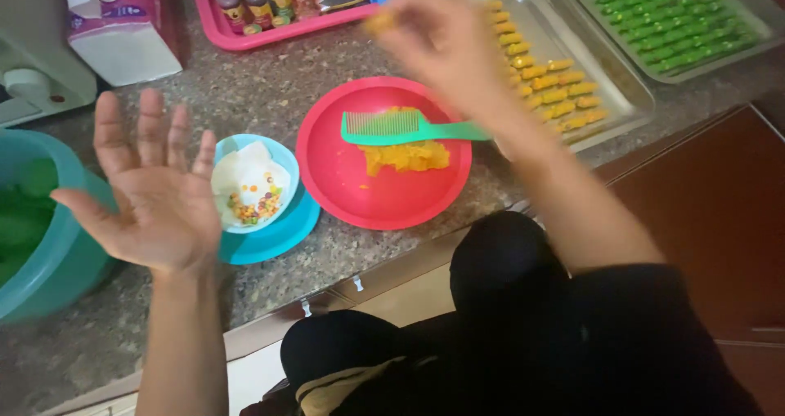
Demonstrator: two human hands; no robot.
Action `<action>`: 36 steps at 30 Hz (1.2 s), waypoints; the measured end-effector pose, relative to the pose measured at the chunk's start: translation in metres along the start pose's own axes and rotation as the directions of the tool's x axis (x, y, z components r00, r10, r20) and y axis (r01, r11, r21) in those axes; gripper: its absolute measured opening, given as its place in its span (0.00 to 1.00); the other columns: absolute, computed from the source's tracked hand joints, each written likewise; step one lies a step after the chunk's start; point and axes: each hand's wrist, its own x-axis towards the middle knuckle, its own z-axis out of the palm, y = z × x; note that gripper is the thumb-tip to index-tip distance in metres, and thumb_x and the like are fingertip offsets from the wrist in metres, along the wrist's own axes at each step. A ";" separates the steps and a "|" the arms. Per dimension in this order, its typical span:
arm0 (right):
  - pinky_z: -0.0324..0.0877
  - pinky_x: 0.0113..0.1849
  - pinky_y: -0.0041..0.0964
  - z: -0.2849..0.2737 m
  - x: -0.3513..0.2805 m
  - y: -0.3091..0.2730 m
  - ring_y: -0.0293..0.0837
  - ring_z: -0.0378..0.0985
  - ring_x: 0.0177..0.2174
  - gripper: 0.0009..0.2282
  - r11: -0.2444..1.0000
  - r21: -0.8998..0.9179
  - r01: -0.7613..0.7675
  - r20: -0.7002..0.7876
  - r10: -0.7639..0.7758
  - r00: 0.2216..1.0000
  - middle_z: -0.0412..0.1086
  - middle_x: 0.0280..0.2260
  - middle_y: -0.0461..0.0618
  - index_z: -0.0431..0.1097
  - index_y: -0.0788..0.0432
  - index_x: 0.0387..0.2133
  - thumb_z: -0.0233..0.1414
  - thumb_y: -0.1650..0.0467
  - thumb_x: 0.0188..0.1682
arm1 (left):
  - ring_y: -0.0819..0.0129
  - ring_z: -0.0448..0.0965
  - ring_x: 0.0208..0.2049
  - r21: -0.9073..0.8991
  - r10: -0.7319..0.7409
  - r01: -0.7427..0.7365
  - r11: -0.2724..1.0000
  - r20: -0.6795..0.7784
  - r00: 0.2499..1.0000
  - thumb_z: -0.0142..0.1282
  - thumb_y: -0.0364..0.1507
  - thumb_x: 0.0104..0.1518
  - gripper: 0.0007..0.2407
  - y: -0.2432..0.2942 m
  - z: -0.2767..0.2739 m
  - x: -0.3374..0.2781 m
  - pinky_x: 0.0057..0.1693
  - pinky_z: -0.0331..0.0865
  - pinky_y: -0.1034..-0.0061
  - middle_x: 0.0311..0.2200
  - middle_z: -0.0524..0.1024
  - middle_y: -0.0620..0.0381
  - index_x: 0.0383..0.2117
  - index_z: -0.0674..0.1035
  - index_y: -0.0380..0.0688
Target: Shaping small pieces of yellow dough into textured cylinders using a comb-like tool and placing them on a tray
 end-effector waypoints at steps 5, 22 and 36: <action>0.73 0.42 0.46 -0.151 -0.043 0.093 0.52 0.80 0.38 0.10 0.586 -0.805 -0.090 -0.103 0.011 0.995 0.77 0.38 0.55 0.75 0.62 0.42 0.61 0.67 0.56 | 0.60 0.70 0.59 0.010 0.068 -0.068 0.998 -0.051 0.996 0.40 0.57 0.65 0.32 0.000 -0.020 0.000 0.65 0.66 0.62 0.59 0.70 0.55 0.67 0.66 0.49; 0.72 0.38 0.49 -0.203 -0.073 0.173 0.53 0.80 0.35 0.07 0.278 -0.959 -0.053 0.080 0.443 0.893 0.78 0.33 0.54 0.81 0.50 0.36 0.61 0.64 0.47 | 0.61 0.76 0.49 0.376 0.275 -0.183 0.908 -0.205 0.939 0.37 0.54 0.70 0.27 -0.017 -0.047 -0.007 0.52 0.71 0.71 0.52 0.76 0.50 0.54 0.73 0.43; 0.75 0.35 0.45 -0.209 -0.075 0.178 0.50 0.82 0.28 0.08 0.334 -0.785 -0.521 -0.141 0.723 0.676 0.79 0.32 0.53 0.80 0.51 0.42 0.56 0.66 0.54 | 0.59 0.77 0.49 0.311 0.258 -0.181 0.933 -0.230 0.938 0.38 0.51 0.71 0.25 -0.017 -0.057 -0.008 0.52 0.73 0.70 0.51 0.76 0.48 0.54 0.74 0.41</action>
